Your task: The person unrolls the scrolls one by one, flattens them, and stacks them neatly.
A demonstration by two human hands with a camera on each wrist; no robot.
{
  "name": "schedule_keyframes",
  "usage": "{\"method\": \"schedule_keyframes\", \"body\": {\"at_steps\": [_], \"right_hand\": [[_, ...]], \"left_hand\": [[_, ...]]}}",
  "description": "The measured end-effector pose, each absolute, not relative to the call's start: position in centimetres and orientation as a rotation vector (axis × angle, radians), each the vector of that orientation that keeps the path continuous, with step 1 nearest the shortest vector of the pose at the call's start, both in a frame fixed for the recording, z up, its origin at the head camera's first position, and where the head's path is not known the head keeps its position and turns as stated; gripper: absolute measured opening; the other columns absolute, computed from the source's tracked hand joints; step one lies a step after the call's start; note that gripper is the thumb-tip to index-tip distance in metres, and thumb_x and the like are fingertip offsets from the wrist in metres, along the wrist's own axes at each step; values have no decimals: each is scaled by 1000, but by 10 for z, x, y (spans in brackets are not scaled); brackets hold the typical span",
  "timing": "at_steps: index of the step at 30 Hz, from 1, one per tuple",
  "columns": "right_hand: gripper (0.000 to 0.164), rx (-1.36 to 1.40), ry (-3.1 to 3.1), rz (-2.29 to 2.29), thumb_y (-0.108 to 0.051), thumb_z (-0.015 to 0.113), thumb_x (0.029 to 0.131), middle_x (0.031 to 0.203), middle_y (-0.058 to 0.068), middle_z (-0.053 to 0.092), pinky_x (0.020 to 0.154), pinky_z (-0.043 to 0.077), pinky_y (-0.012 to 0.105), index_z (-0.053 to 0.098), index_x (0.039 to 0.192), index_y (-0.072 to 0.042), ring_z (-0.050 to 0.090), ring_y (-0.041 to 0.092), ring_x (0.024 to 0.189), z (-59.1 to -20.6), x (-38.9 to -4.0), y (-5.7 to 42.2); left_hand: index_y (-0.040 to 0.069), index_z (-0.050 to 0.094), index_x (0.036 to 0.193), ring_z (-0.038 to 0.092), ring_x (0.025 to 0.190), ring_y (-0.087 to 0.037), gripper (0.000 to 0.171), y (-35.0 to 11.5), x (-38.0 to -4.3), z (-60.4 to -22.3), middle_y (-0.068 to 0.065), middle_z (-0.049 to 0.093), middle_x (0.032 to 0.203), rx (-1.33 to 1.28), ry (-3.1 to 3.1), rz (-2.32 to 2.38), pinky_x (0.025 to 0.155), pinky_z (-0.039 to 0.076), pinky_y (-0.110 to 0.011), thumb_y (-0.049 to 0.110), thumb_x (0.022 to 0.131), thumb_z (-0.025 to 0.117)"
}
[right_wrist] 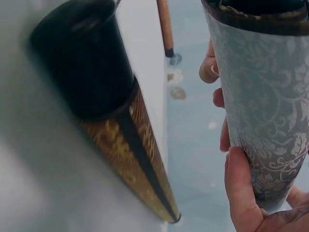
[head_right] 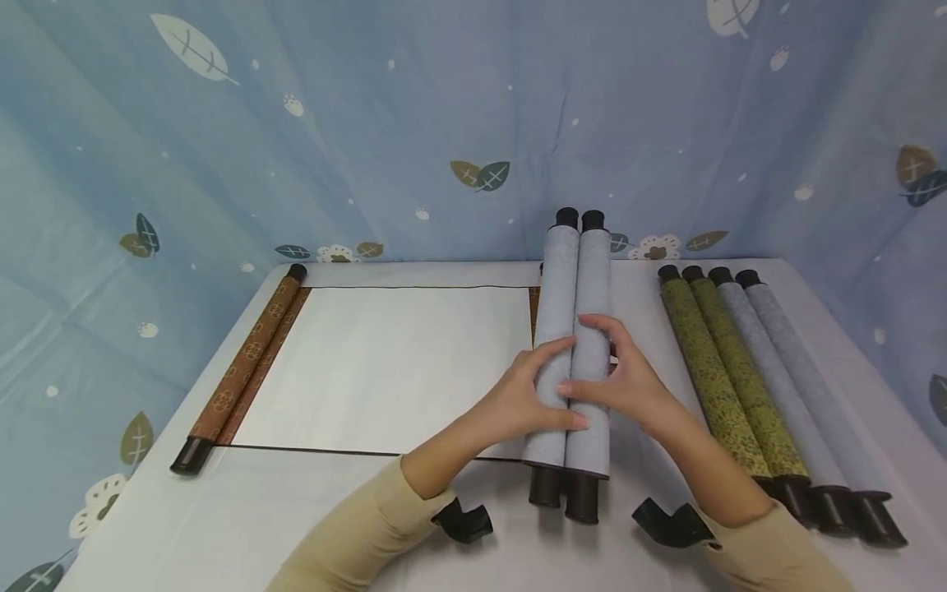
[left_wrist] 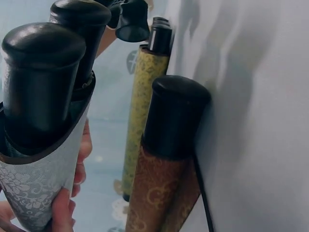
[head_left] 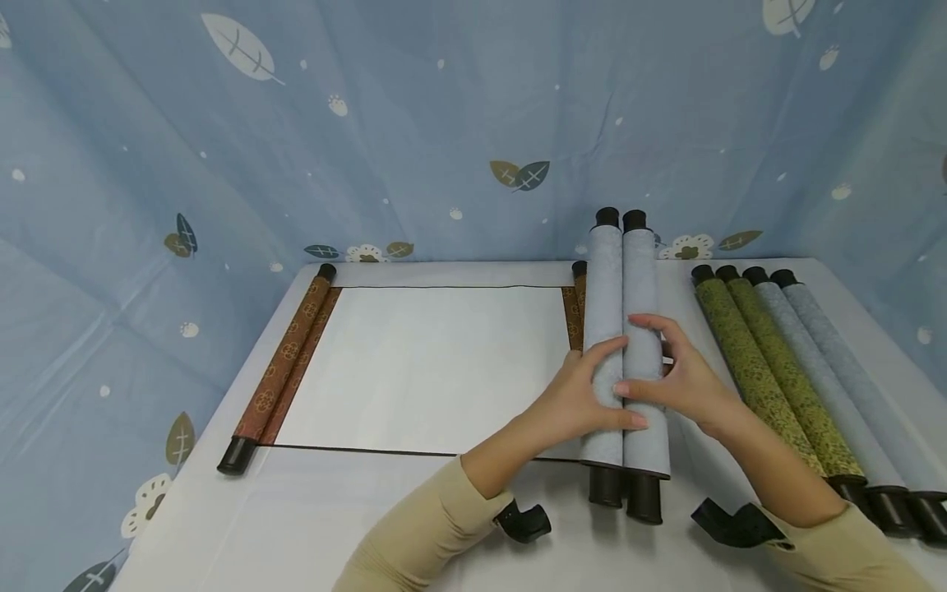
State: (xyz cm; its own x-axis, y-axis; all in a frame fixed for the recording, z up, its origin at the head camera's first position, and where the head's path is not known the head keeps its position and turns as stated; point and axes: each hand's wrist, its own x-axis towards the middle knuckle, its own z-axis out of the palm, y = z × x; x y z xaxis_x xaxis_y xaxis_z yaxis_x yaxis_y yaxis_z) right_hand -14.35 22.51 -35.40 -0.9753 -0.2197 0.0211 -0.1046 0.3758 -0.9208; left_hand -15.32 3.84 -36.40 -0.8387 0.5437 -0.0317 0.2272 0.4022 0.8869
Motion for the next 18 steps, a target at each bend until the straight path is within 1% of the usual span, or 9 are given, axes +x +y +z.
{"method": "schedule_keyframes", "body": {"at_steps": [7, 9, 14, 18], "right_hand": [[86, -319, 2490, -1688, -9, 74, 81, 126, 26, 36, 71, 48, 37, 19, 147, -13, 47, 30, 98, -351, -147, 209], [86, -320, 2478, -1691, -10, 74, 81, 125, 26, 36, 72, 48, 38, 19, 147, -13, 47, 32, 99, -351, -148, 205], [86, -321, 2442, -1703, -9, 74, 81, 123, 27, 37, 73, 47, 40, 18, 146, -12, 48, 32, 99, -353, -150, 198], [87, -337, 2416, -1718, -9, 73, 80, 121, 28, 39, 72, 48, 39, 17, 147, -11, 52, 32, 96, -351, -151, 195]], "left_hand": [[47, 29, 143, 48, 97, -13, 92, 22, -152, -367, -7, 42, 124, 617, 2338, 1449, 81, 43, -27, 40, 69, 83], [47, 29, 143, 47, 99, -12, 92, 18, -152, -367, -6, 41, 125, 604, 2324, 1465, 83, 43, -28, 39, 70, 83], [45, 28, 144, 44, 106, -12, 92, 9, -151, -368, -6, 40, 129, 604, 2307, 1483, 87, 42, -29, 36, 71, 83], [44, 28, 145, 45, 108, -14, 92, 2, -151, -367, -7, 40, 130, 605, 2303, 1496, 87, 42, -31, 36, 71, 83]]}}
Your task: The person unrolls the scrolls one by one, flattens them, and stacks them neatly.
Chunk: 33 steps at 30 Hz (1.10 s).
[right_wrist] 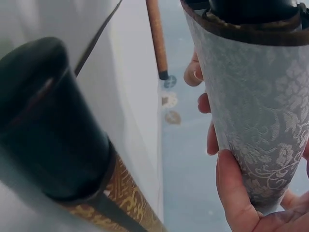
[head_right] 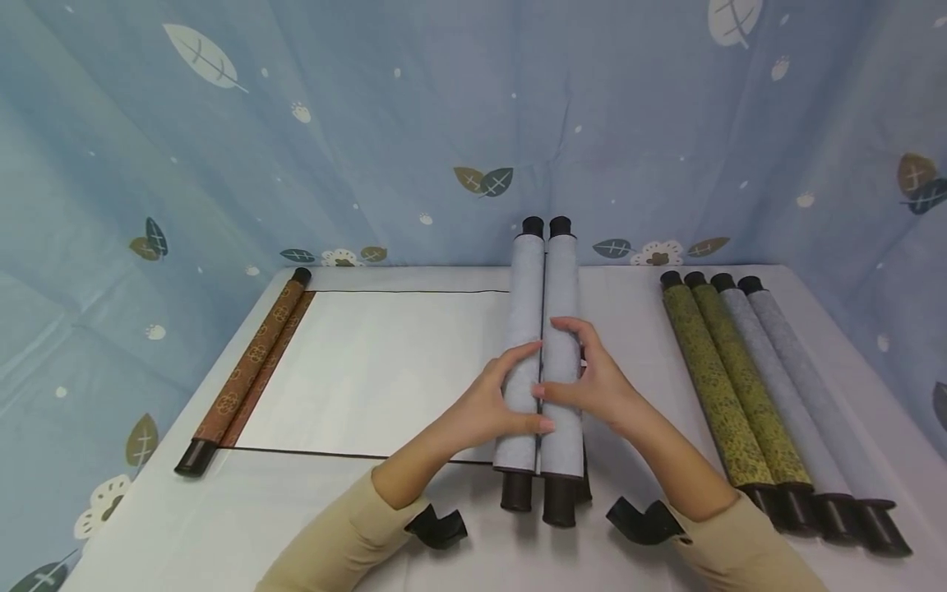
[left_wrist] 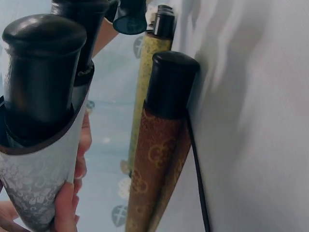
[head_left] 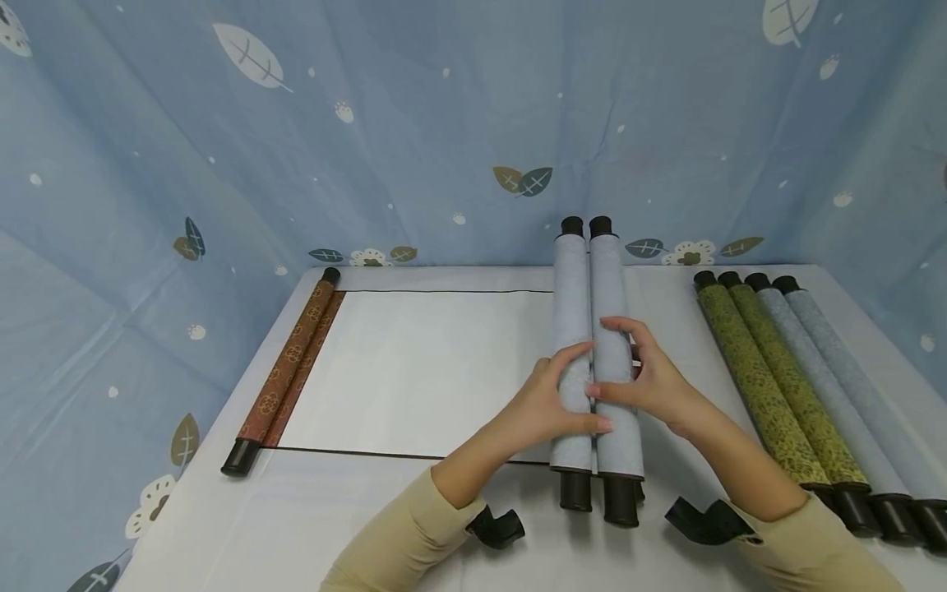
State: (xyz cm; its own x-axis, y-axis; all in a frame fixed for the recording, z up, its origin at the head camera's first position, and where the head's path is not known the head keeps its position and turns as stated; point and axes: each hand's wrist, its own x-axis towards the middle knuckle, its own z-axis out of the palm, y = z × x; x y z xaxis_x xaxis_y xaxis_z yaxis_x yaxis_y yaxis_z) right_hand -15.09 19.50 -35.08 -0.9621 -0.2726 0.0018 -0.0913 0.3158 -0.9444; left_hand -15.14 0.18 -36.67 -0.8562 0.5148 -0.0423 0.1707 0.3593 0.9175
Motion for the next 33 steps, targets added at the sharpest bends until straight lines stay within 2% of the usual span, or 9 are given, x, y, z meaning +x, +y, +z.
{"method": "schedule_keyframes", "body": {"at_steps": [7, 15, 21, 28, 33], "right_hand": [[87, -371, 2384, -1733, -5, 71, 81, 126, 31, 36, 72, 48, 39, 16, 148, -11, 53, 37, 99, -349, -153, 188], [84, -385, 2279, -1770, -3, 69, 82, 133, 28, 31, 78, 45, 39, 19, 149, -11, 45, 39, 108, -354, -156, 182], [82, -407, 2196, -1778, -3, 65, 83, 140, 27, 25, 83, 43, 40, 20, 150, -13, 39, 40, 115, -357, -163, 175], [82, -404, 2183, -1779, -3, 63, 83, 146, 26, 18, 83, 43, 43, 18, 151, -12, 36, 43, 118, -359, -165, 171], [81, -425, 2188, -1769, -3, 62, 83, 146, 26, 16, 84, 42, 43, 17, 150, -11, 35, 43, 119, -358, -163, 170]], "left_hand": [[38, 28, 146, 45, 108, -14, 93, -13, -155, -367, -5, 41, 126, 601, 2297, 1507, 85, 44, -31, 35, 72, 83], [38, 30, 145, 45, 105, -19, 90, -30, -160, -366, -9, 42, 125, 600, 2317, 1483, 83, 44, -36, 31, 72, 83], [37, 23, 147, 44, 111, -21, 93, -39, -162, -368, -10, 37, 133, 596, 2261, 1529, 86, 44, -38, 28, 75, 80], [28, 17, 150, 40, 124, -22, 94, -46, -165, -365, -9, 29, 146, 672, 2232, 1574, 96, 39, -43, 18, 78, 76], [27, 23, 150, 43, 115, -24, 89, -47, -163, -365, -15, 35, 137, 674, 2280, 1532, 91, 42, -42, 17, 78, 73]]}}
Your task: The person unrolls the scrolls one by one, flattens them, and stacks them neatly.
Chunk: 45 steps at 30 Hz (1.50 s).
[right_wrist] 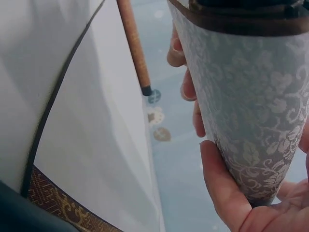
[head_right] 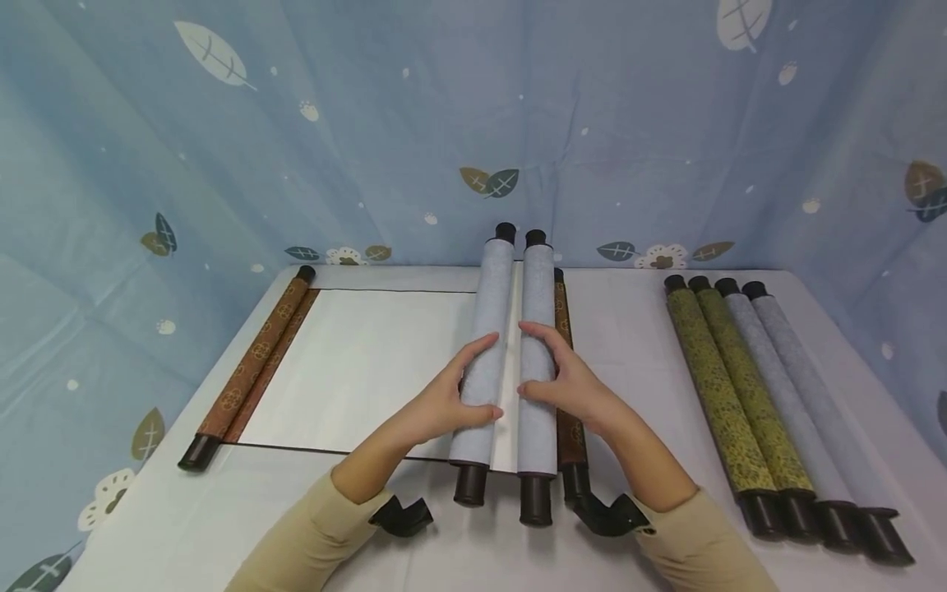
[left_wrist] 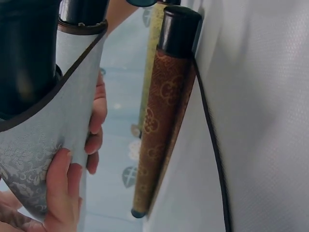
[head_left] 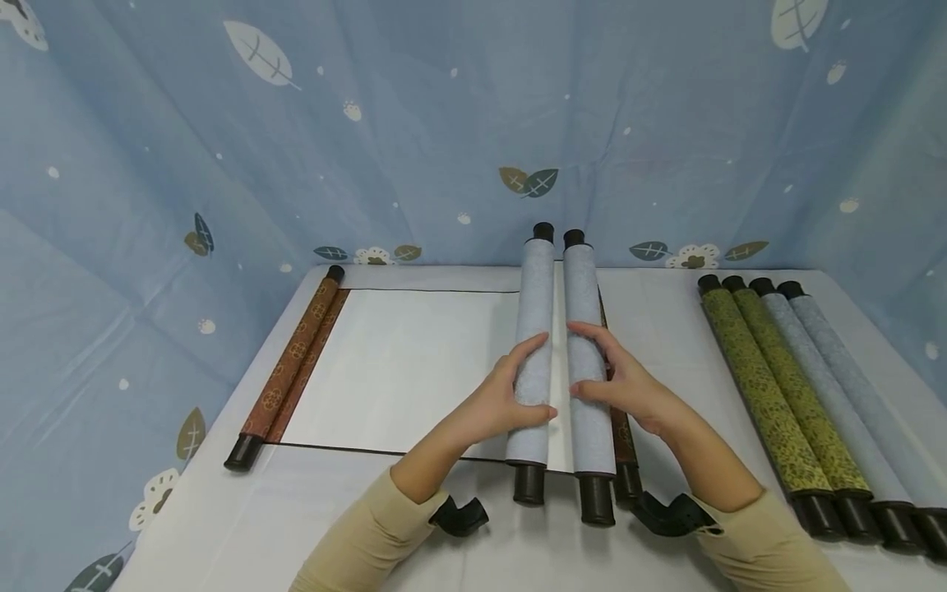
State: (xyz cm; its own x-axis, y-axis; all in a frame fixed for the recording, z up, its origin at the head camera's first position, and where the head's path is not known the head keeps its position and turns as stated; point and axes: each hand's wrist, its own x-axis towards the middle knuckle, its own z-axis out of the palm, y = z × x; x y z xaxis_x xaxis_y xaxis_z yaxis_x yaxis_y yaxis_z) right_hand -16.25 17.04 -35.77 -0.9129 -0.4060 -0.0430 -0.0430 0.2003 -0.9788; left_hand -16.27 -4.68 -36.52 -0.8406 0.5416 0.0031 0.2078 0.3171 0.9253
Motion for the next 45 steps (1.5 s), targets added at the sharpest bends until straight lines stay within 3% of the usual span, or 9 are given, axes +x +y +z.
{"method": "schedule_keyframes", "body": {"at_steps": [7, 13, 17, 23, 26, 33, 39, 45], "right_hand": [[79, -427, 2133, -1783, -2, 56, 82, 148, 25, 13, 84, 41, 43, 18, 151, -14, 32, 43, 120, -356, -161, 171], [77, -430, 2167, -1761, -4, 55, 84, 148, 26, 15, 86, 40, 45, 18, 151, -12, 32, 43, 122, -358, -162, 170], [72, -393, 2262, -1722, -12, 62, 89, 149, 24, 18, 89, 40, 46, 22, 149, -13, 34, 42, 125, -360, -161, 168], [79, -339, 2401, -1706, -17, 77, 79, 141, 23, 31, 84, 42, 45, 31, 142, -10, 42, 39, 115, -363, -161, 166], [82, -342, 2439, -1689, -15, 80, 76, 137, 23, 34, 81, 42, 44, 31, 141, -9, 44, 38, 111, -364, -162, 166], [80, -344, 2455, -1701, -4, 76, 75, 136, 23, 32, 80, 42, 45, 29, 140, -5, 42, 39, 109, -366, -164, 167], [78, -359, 2458, -1679, -2, 73, 78, 141, 25, 26, 78, 43, 48, 28, 142, -6, 41, 42, 110, -364, -165, 169], [75, -385, 2440, -1673, 1, 69, 79, 141, 26, 27, 80, 42, 47, 30, 143, -6, 40, 41, 111, -364, -166, 172]], "left_hand": [[28, 39, 141, 42, 109, -23, 71, -46, -158, -366, -14, 38, 129, 608, 2294, 1509, 88, 41, -41, 17, 79, 71], [30, 31, 146, 42, 106, -27, 82, -45, -156, -366, -18, 35, 128, 504, 2274, 1508, 84, 43, -41, 17, 77, 71], [30, 29, 148, 43, 106, -28, 86, -42, -158, -372, -18, 36, 130, 469, 2298, 1521, 82, 45, -42, 16, 74, 72], [33, 34, 143, 46, 113, -25, 84, -37, -158, -379, -12, 37, 137, 435, 2322, 1576, 88, 43, -44, 32, 73, 80], [31, 36, 139, 48, 108, -25, 82, -37, -158, -380, -10, 40, 134, 416, 2306, 1622, 84, 45, -41, 32, 71, 82], [25, 38, 134, 50, 103, -23, 75, -39, -161, -378, -8, 43, 128, 442, 2347, 1633, 80, 45, -38, 23, 72, 80], [18, 38, 135, 47, 107, -24, 71, -42, -165, -377, -10, 41, 131, 517, 2377, 1639, 85, 43, -40, 14, 75, 76], [24, 43, 136, 44, 105, -26, 68, -47, -166, -375, -13, 41, 126, 497, 2408, 1568, 83, 41, -42, 14, 76, 74]]}}
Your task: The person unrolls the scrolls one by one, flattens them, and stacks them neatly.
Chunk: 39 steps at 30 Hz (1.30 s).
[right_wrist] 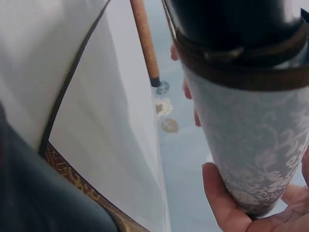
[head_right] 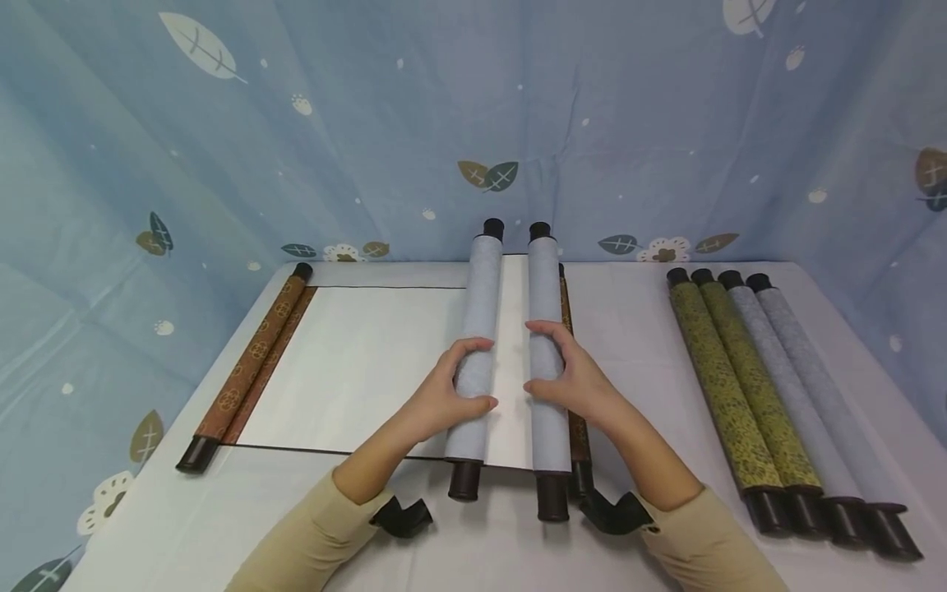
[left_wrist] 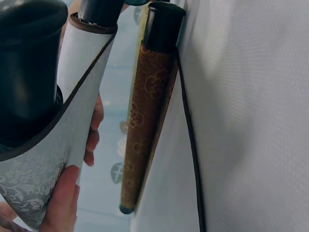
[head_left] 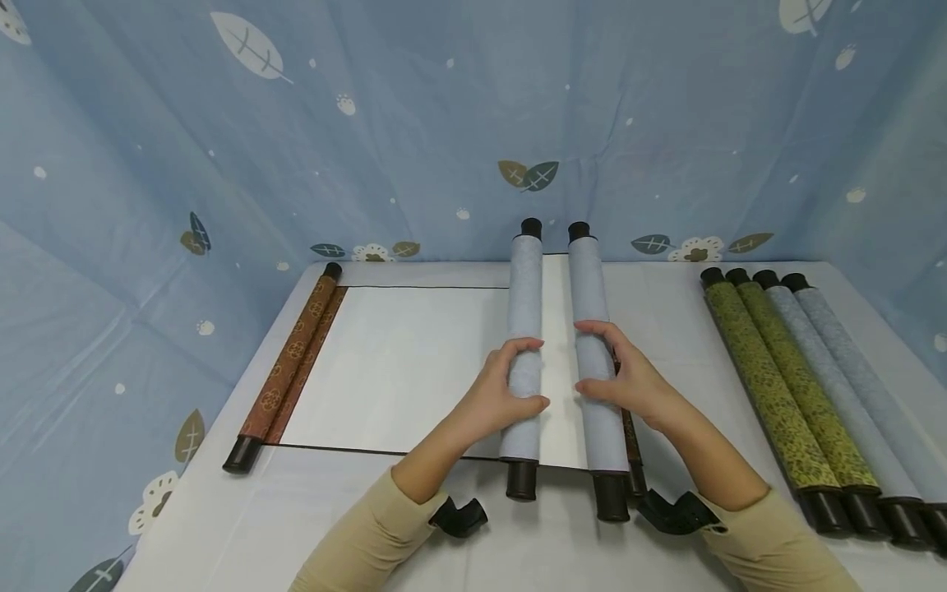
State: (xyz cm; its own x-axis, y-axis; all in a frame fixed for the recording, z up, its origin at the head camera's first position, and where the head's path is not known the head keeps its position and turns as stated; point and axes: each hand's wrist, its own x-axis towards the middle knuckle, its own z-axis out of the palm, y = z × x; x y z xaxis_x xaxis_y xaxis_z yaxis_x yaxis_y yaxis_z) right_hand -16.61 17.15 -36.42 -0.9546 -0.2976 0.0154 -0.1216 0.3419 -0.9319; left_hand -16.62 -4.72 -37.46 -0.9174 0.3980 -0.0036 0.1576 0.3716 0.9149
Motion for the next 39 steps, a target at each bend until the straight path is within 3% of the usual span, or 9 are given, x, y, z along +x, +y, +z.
{"method": "schedule_keyframes", "body": {"at_steps": [6, 11, 18, 22, 28, 33, 39], "right_hand": [[74, -369, 2426, -1689, 4, 60, 79, 139, 27, 27, 79, 41, 45, 27, 144, -5, 40, 40, 109, -364, -166, 173], [73, -358, 2419, -1699, 7, 53, 78, 140, 27, 23, 81, 37, 44, 24, 144, -4, 36, 38, 110, -365, -167, 173], [73, -356, 2407, -1709, 9, 51, 76, 137, 27, 25, 78, 37, 41, 24, 142, -4, 37, 36, 106, -365, -168, 173], [72, -342, 2439, -1707, 8, 59, 76, 137, 25, 29, 78, 38, 42, 30, 141, -5, 39, 36, 105, -367, -168, 172], [85, -313, 2508, -1665, -12, 82, 72, 143, 19, 32, 86, 38, 49, 33, 141, -9, 40, 37, 115, -365, -167, 171], [91, -326, 2514, -1642, -14, 85, 69, 142, 21, 31, 86, 39, 50, 31, 142, -8, 40, 38, 114, -365, -167, 172], [86, -330, 2524, -1649, -7, 83, 70, 138, 23, 33, 84, 39, 47, 31, 139, -6, 42, 38, 111, -363, -167, 174]], "left_hand": [[29, 47, 135, 45, 99, -25, 65, -49, -166, -373, -13, 43, 119, 466, 2396, 1563, 76, 43, -38, 12, 76, 68], [27, 46, 133, 45, 101, -26, 62, -47, -166, -374, -12, 43, 125, 437, 2386, 1574, 76, 42, -38, 11, 76, 65], [29, 44, 132, 47, 96, -26, 64, -46, -165, -376, -9, 44, 121, 402, 2441, 1536, 72, 43, -37, 10, 73, 60], [27, 45, 131, 46, 100, -25, 60, -45, -164, -376, -10, 43, 126, 420, 2443, 1558, 76, 42, -38, 12, 76, 63], [31, 45, 129, 48, 105, -24, 63, -44, -162, -374, -8, 41, 132, 349, 2442, 1520, 86, 41, -44, 33, 75, 78], [30, 46, 126, 48, 108, -23, 67, -45, -163, -374, -7, 43, 132, 340, 2454, 1513, 90, 40, -46, 35, 70, 83], [27, 45, 127, 48, 104, -26, 63, -47, -166, -375, -9, 43, 128, 358, 2475, 1521, 83, 42, -42, 21, 73, 79]]}}
